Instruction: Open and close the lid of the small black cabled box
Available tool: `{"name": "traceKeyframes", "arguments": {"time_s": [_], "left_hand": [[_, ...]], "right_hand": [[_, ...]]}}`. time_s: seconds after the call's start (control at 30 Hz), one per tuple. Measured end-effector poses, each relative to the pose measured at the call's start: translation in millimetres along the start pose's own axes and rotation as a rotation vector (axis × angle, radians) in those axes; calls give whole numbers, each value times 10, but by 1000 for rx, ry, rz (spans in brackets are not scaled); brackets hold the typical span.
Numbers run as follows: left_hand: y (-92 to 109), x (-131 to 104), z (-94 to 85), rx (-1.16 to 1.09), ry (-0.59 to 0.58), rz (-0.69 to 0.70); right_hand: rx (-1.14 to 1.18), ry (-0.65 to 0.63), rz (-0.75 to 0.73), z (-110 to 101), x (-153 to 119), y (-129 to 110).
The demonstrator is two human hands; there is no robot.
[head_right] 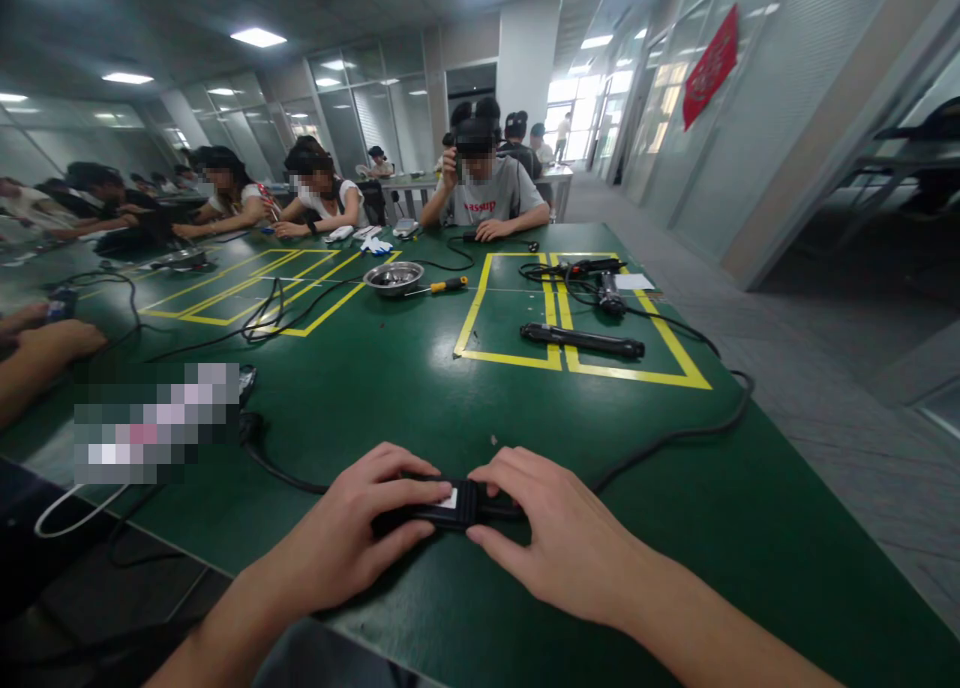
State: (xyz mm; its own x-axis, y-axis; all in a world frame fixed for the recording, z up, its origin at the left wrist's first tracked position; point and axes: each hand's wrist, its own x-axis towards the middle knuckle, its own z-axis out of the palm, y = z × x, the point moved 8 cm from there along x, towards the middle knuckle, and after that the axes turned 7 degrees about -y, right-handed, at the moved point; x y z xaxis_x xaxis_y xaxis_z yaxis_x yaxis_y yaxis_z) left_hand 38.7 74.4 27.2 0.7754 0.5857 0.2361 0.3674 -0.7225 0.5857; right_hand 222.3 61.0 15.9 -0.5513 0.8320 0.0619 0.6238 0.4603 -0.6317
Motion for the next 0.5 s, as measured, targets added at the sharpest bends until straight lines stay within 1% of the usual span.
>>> {"name": "traceKeyframes", "arguments": {"time_s": [0.1, 0.2, 0.33, 0.5], "left_hand": [[23, -10, 6, 23, 7, 32], [32, -12, 18, 18, 10, 31], [13, 16, 14, -8, -18, -28], [37, 61, -21, 26, -100, -97]], "right_hand": [[14, 21, -6, 2, -9, 14], [13, 21, -4, 12, -5, 18], [2, -2, 8, 17, 13, 12], [14, -12, 25, 20, 17, 21]]}}
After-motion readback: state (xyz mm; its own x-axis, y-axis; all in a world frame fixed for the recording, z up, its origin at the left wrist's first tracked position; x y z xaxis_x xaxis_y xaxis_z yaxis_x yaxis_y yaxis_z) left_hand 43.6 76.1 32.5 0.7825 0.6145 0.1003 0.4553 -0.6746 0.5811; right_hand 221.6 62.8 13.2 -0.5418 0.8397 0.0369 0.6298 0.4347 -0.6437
